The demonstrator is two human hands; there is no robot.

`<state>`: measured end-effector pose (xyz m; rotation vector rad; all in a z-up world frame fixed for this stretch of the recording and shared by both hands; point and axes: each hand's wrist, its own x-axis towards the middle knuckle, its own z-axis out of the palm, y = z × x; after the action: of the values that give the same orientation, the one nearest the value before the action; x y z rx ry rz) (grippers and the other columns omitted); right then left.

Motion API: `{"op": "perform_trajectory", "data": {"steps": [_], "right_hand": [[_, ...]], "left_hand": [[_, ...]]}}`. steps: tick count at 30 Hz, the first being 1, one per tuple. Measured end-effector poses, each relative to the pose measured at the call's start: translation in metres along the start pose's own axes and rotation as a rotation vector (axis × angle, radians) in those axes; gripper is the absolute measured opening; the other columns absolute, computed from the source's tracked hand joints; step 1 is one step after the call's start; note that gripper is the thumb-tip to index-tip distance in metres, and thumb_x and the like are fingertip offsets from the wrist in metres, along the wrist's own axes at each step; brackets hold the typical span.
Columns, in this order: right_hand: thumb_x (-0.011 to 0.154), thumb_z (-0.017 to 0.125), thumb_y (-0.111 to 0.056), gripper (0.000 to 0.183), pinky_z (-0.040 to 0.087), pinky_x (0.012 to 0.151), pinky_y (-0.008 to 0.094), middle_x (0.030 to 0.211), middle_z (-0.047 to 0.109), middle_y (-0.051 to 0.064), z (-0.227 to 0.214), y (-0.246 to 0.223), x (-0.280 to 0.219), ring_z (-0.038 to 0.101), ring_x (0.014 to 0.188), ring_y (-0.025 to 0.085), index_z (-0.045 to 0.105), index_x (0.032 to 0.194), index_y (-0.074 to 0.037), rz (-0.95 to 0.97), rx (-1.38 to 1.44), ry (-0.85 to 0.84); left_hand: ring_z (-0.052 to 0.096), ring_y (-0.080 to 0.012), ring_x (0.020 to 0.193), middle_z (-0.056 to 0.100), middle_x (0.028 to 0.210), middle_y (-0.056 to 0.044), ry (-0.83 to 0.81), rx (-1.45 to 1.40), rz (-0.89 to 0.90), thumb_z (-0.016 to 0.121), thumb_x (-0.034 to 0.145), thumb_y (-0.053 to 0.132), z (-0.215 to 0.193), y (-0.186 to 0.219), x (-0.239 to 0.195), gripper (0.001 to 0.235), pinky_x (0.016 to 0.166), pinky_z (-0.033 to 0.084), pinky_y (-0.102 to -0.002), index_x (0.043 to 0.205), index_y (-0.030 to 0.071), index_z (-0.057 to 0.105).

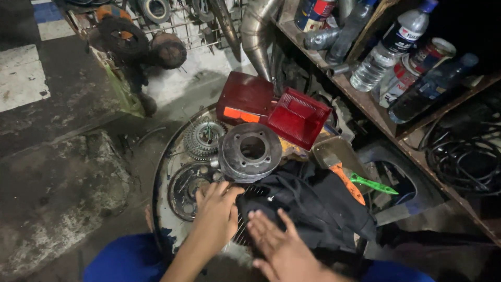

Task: Cleaning a motorcycle cylinder head using a cloth and a small tool to remove debris from the cooling fins

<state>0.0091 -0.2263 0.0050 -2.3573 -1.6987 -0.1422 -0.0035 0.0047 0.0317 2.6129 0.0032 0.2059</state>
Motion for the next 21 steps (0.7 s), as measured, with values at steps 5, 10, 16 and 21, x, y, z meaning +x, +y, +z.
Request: {"op": "perform_trajectory", "data": {"steps": [5,10,16,21], "right_hand": [[0.099,0.052,-0.056,0.082,0.012,0.121,0.063,0.165,0.035,0.022,0.005,-0.003,-0.004,0.029,0.155,0.033,0.039,0.156,0.002,0.025,-0.135,-0.034],[0.099,0.057,-0.049,0.076,0.015,0.116,0.068,0.163,0.038,0.023,-0.005,-0.003,0.000,0.034,0.153,0.036,0.044,0.153,0.002,-0.008,-0.019,-0.034],[0.096,0.048,-0.065,0.090,0.008,0.126,0.059,0.166,0.027,0.023,0.000,-0.006,0.001,0.023,0.157,0.033,0.033,0.158,-0.001,0.046,-0.315,-0.031],[0.099,0.053,-0.046,0.078,0.006,0.122,0.060,0.162,0.037,0.023,-0.024,0.002,0.009,0.031,0.153,0.031,0.035,0.157,0.001,0.131,-0.048,-0.073]], "left_hand": [[0.053,-0.0275,0.113,0.061,0.113,-0.002,-0.044,-0.019,-0.030,0.062,0.077,0.003,-0.002,0.001,-0.003,0.050,0.098,0.034,-0.055,0.124,0.019,0.068],[0.053,-0.0293,0.113,0.060,0.115,-0.004,-0.032,-0.028,-0.022,0.061,0.078,0.004,-0.001,-0.001,-0.003,0.047,0.095,0.036,-0.057,0.122,0.018,0.069],[0.053,-0.0311,0.114,0.061,0.117,-0.005,0.004,-0.037,-0.010,0.061,0.078,0.004,-0.006,0.001,-0.001,0.051,0.096,0.034,-0.055,0.127,0.017,0.065],[0.054,-0.0305,0.114,0.064,0.121,-0.006,-0.015,-0.036,-0.041,0.057,0.078,0.007,-0.007,0.005,-0.001,0.055,0.097,0.034,-0.056,0.133,0.015,0.058]]}}
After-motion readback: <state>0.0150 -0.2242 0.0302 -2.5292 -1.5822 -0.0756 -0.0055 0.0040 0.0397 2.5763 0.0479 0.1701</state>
